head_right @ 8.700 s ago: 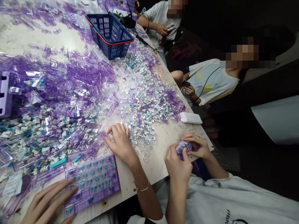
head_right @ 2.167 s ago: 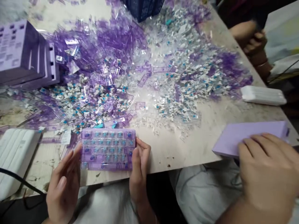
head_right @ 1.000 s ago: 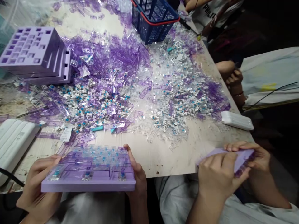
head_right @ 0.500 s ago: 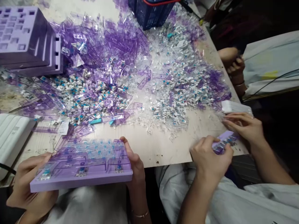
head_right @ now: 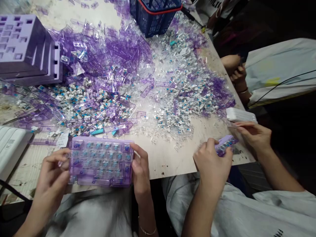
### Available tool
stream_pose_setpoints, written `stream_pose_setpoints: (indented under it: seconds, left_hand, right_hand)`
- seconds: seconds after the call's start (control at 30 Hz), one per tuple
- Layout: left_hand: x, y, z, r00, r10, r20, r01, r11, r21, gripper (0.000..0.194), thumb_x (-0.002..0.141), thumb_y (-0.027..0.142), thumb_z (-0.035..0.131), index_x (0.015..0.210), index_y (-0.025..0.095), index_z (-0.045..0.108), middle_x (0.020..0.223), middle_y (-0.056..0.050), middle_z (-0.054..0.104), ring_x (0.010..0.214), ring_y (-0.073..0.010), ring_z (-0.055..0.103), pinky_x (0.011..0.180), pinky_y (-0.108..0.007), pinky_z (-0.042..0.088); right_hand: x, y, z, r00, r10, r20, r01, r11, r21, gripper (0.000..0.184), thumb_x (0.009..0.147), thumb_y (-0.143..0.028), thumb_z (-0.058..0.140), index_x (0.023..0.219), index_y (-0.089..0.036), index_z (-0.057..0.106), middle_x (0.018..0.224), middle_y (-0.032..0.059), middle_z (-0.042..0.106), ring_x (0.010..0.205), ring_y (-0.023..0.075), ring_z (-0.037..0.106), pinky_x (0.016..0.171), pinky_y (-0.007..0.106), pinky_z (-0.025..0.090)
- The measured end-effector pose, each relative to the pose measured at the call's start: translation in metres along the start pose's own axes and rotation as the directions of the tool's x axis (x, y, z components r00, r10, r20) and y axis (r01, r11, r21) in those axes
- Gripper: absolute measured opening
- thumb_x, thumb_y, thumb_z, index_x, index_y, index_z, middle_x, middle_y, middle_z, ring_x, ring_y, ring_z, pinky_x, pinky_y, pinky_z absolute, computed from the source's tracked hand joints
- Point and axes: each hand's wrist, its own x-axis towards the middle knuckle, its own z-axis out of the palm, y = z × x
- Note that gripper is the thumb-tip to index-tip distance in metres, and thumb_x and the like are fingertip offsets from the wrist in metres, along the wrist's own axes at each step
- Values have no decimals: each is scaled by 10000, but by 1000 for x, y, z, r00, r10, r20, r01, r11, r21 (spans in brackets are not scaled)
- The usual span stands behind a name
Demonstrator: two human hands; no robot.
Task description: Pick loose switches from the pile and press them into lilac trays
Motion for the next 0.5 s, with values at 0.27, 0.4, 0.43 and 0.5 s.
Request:
stream_pose_setpoints:
  seconds: [0.27, 0.4, 0.43, 0.5]
  left_hand:
    - [12, 32, 15, 996, -63, -61, 78, 953, 293, 828, 603, 481, 835, 1331, 384, 453, 1323, -5, 487, 1143, -267, 544, 876, -331, 544]
    - [12, 35, 13, 1000, 1, 26, -8, 969, 249, 507, 666, 412, 811, 1104, 341, 567, 1050, 5, 572, 930, -195, 605, 748, -252, 548]
    - [13, 36, 13, 999, 25, 31, -32, 970, 240, 460, 670, 399, 810, 1055, 325, 568, 1012, 7, 562, 901, -181, 596, 728, -236, 538]
    - [15, 38, 15, 997, 64, 35, -70, 970, 231, 431, 671, 376, 813, 1006, 299, 554, 991, 1, 545, 892, -178, 575, 720, -238, 520]
  right_hand:
    - [-105, -29, 209, 962, -243, 127, 238, 970, 59, 773, 697, -482, 799, 1332, -449, 361, 1199, 14, 515, 956, 225, 581, 742, 441, 539]
    - [-118, -27, 233, 981, -168, 101, 160, 984, 81, 916, 691, -489, 797, 1428, -429, 256, 1163, 36, 503, 914, 216, 571, 718, 434, 552]
    - [-117, -29, 233, 982, -148, 115, 138, 987, 88, 927, 681, -471, 808, 1430, -423, 265, 1144, 33, 510, 903, 216, 567, 721, 443, 550]
    - [-111, -34, 229, 982, -113, 154, 96, 989, 114, 880, 691, -440, 801, 1413, -423, 299, 1143, 23, 513, 955, 234, 559, 769, 489, 532]
